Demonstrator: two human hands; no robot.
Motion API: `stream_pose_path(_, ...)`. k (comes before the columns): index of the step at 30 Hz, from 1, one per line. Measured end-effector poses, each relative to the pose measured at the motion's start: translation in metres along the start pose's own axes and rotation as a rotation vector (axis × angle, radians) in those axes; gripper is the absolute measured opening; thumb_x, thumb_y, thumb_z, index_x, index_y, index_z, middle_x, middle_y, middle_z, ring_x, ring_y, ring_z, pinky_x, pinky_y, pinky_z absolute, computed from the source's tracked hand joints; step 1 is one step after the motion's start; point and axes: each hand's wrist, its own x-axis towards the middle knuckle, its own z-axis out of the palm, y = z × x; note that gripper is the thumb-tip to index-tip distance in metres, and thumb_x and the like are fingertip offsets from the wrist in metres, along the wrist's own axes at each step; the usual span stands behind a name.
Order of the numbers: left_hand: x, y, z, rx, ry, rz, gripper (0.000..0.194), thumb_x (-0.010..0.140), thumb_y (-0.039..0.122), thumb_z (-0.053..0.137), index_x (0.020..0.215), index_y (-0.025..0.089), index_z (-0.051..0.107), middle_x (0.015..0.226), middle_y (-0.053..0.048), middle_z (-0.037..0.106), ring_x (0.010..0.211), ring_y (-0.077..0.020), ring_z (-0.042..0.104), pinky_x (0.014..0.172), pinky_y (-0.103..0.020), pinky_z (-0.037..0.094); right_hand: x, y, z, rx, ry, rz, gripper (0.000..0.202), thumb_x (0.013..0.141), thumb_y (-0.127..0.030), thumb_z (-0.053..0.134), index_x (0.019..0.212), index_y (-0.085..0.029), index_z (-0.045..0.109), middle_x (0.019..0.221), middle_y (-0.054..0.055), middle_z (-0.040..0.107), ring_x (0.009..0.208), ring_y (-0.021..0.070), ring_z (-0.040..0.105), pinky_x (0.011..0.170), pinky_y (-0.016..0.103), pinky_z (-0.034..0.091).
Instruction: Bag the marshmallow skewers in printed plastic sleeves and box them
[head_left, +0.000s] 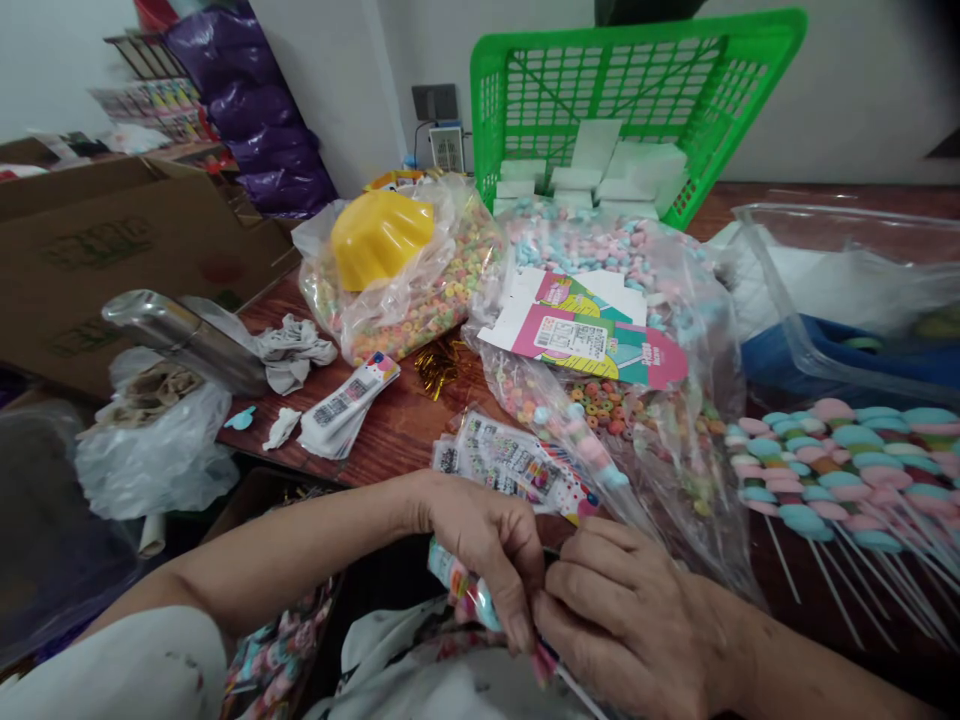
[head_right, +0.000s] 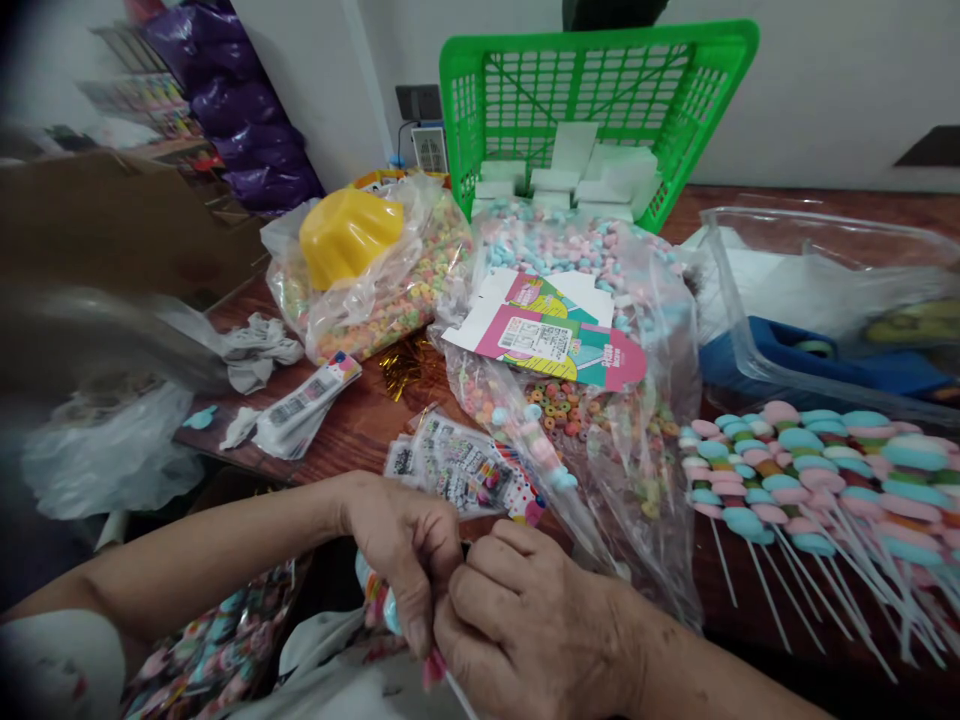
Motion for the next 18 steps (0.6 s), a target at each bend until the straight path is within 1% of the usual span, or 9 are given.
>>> stream_pose_path(4,0.003,-0.001,-0.007,0.129,-0.039,0.016,0.042,0.053,0.051,0.081,0.071,0.014,0.072,0.058,0.0,0.063,0.049,-0.0137,0.056,0.041,-0.024,0.048,0.0,-0.001,0.005,-0.009,0.001,-0.042,0.02,0.087,-0.017,0.045,0.085,-0.017,0.064,0.084,0.006,0.065,0.077,0.0175,0.056,0.069,0.036,0.04)
stream_pose_path(7,-0.001,0.008,-0.011,0.492,0.002,0.045,0.029,0.066,0.039,0.077,0.076,0.013,0.071,0.061,0.002,0.063,0.055,-0.0123,0.057,0.05,-0.022,0.048,0.002,-0.004,0.008,-0.084,-0.044,-0.09,0.02,0.087,-0.018,0.045,0.088,-0.014,0.064,0.078,0.007,0.063,0.069,0.0179,0.054,0.065,0.037,0.037)
stream_pose_path(9,-0.01,0.021,-0.006,0.949,0.202,0.086,0.021,0.072,0.034,0.072,0.074,0.013,0.069,0.062,0.001,0.064,0.06,-0.0133,0.057,0.056,-0.022,0.047,0.004,0.002,0.009,-0.186,-0.118,-0.075,0.017,0.085,-0.017,0.047,0.088,-0.013,0.063,0.071,0.006,0.06,0.062,0.0177,0.051,0.061,0.036,0.034)
stream_pose_path(10,-0.014,0.027,-0.001,1.199,0.389,0.105,0.02,0.074,0.033,0.07,0.074,0.013,0.068,0.065,-0.002,0.065,0.063,-0.015,0.058,0.059,-0.025,0.048,0.004,0.008,0.009,-0.253,-0.149,-0.043,0.015,0.084,-0.016,0.048,0.085,-0.013,0.063,0.068,0.005,0.059,0.06,0.0177,0.049,0.06,0.036,0.032)
stream_pose_path(12,-0.021,0.038,0.012,1.625,0.853,0.141,0.019,0.078,0.031,0.065,0.08,0.012,0.067,0.075,-0.008,0.066,0.072,-0.02,0.059,0.068,-0.032,0.048,0.006,0.03,0.006,-0.419,-0.144,0.068,0.016,0.082,-0.011,0.047,0.076,-0.014,0.061,0.063,0.005,0.057,0.059,0.0181,0.048,0.059,0.035,0.03)
stream_pose_path(14,-0.02,0.041,0.022,1.842,1.242,0.239,0.018,0.083,0.026,0.057,0.093,0.012,0.064,0.089,-0.012,0.065,0.082,-0.0241,0.058,0.074,-0.039,0.047,0.008,0.056,-0.002,-0.579,-0.048,0.232,0.021,0.08,-0.008,0.045,0.066,-0.015,0.058,0.059,0.006,0.056,0.057,0.0178,0.046,0.058,0.033,0.028)
stream_pose_path(15,-0.016,0.04,0.024,1.872,1.341,0.318,0.019,0.085,0.024,0.053,0.097,0.013,0.063,0.094,-0.013,0.064,0.086,-0.0253,0.057,0.075,-0.041,0.046,0.01,0.067,-0.007,-0.634,0.029,0.322,0.023,0.079,-0.006,0.044,0.064,-0.015,0.058,0.057,0.005,0.055,0.056,0.0171,0.045,0.056,0.032,0.027)
stream_pose_path(16,-0.01,0.037,0.023,1.851,1.378,0.407,0.019,0.086,0.023,0.051,0.098,0.014,0.062,0.097,-0.013,0.063,0.088,-0.0259,0.056,0.076,-0.042,0.046,0.013,0.075,-0.012,-0.63,0.111,0.425,0.023,0.079,-0.006,0.044,0.064,-0.015,0.058,0.057,0.005,0.055,0.056,0.0163,0.045,0.056,0.031,0.027)
stream_pose_path(18,0.004,0.031,0.013,1.659,1.328,0.604,0.02,0.087,0.023,0.048,0.098,0.014,0.062,0.102,-0.014,0.062,0.093,-0.0255,0.055,0.079,-0.043,0.047,0.02,0.077,-0.017,-0.428,0.311,0.616,0.021,0.082,-0.01,0.045,0.068,-0.015,0.06,0.059,0.003,0.057,0.058,0.014,0.047,0.057,0.028,0.03)
